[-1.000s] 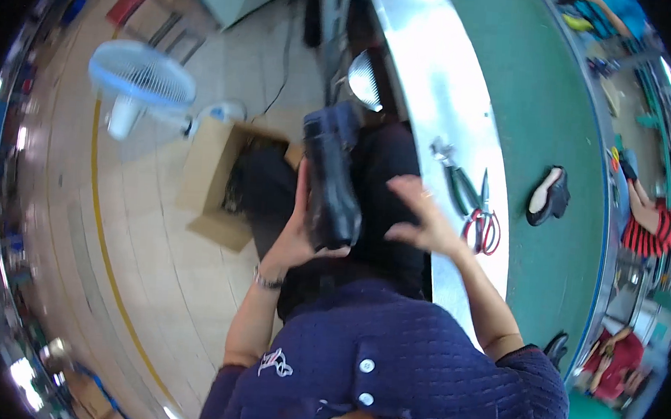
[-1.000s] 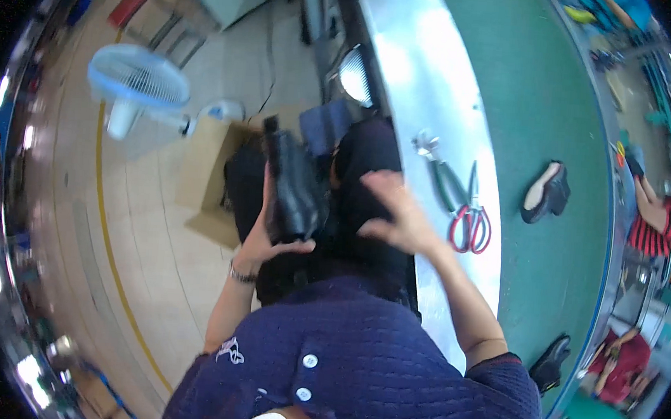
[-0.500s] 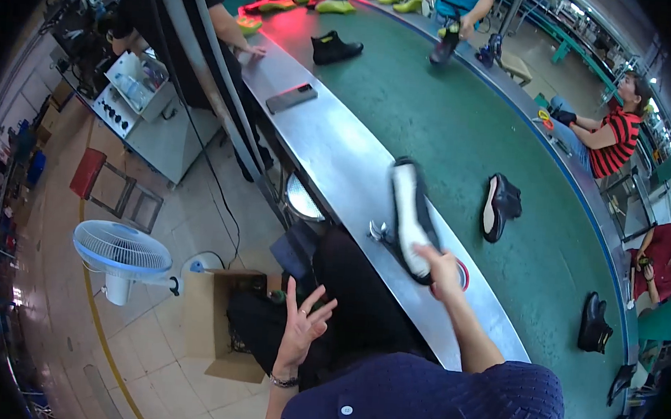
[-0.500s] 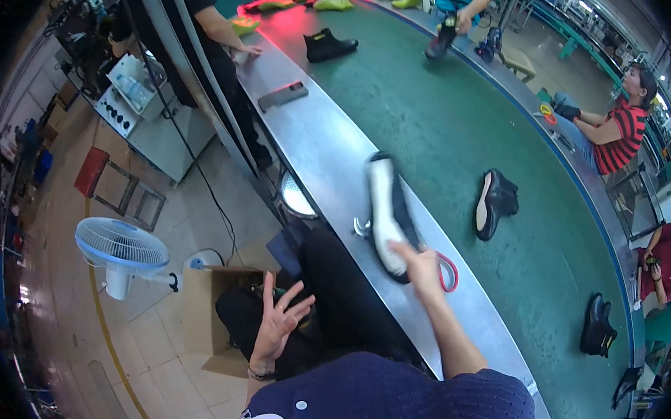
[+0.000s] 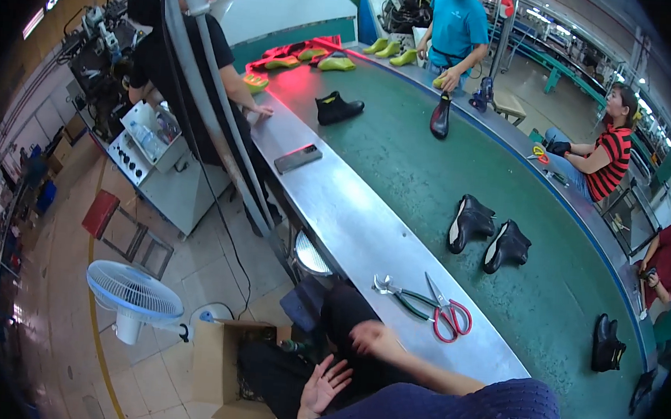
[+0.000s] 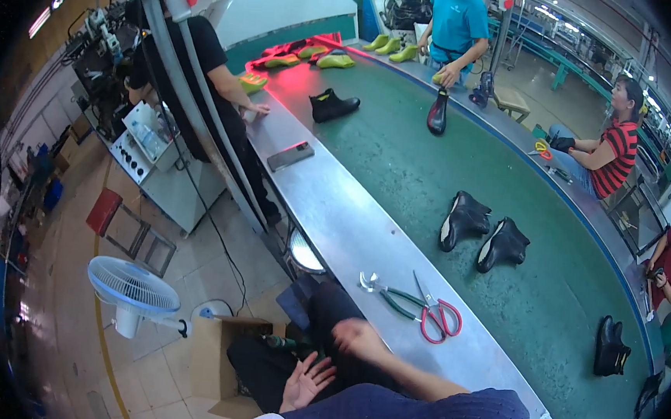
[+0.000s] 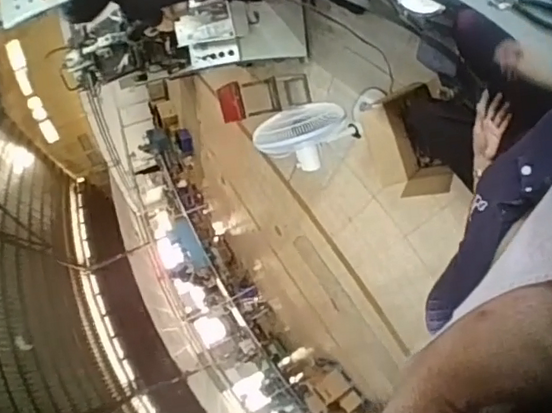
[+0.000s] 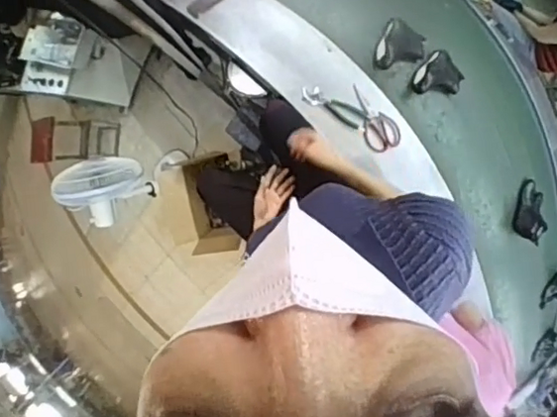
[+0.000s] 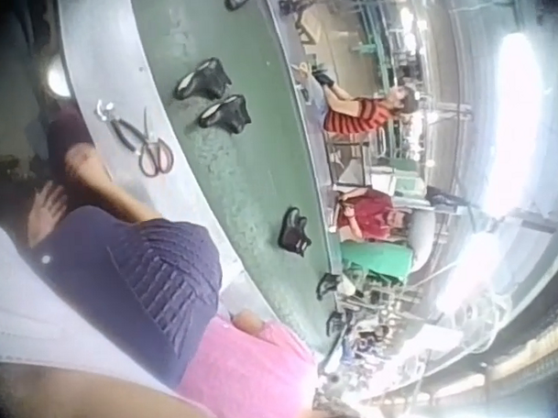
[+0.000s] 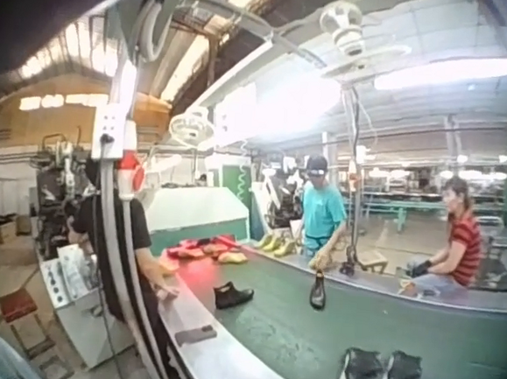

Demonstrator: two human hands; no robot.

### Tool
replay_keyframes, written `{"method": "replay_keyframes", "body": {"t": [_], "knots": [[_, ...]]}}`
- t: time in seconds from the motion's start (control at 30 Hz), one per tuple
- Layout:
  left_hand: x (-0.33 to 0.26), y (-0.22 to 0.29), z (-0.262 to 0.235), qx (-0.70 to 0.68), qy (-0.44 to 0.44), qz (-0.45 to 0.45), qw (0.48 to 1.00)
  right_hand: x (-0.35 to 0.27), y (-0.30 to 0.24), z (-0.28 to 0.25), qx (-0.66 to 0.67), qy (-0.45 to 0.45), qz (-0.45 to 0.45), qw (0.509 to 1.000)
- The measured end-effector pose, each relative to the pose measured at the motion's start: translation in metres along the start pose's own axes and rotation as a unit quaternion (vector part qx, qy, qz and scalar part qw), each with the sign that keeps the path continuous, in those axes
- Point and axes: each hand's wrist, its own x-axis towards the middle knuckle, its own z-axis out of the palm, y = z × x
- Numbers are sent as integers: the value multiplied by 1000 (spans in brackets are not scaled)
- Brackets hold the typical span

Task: The recorder is performing finishing touches on a shoe, using a tool to smooth the sole edges and trimming material with scissors.

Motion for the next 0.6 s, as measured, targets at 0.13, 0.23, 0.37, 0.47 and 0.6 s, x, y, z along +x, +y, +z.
{"method": "replay_keyframes", "body": {"t": [0.13, 0.23, 0.37, 0.47, 0.6], "knots": [[20, -15, -49, -16, 98, -20, 995, -5, 46, 66, -242, -265, -39, 933], [29, -13, -42, 13, 116, 1, 993, 7, 74, 71, -287, -326, -82, 897], [42, -21, -73, 13, 182, 8, 983, 26, 83, 74, -274, -347, -67, 894], [49, -25, -80, 12, 163, 18, 986, 34, 94, 76, -212, -365, 11, 907], [46, -22, -71, 14, 165, -4, 986, 35, 95, 76, -171, -373, 47, 911]]}}
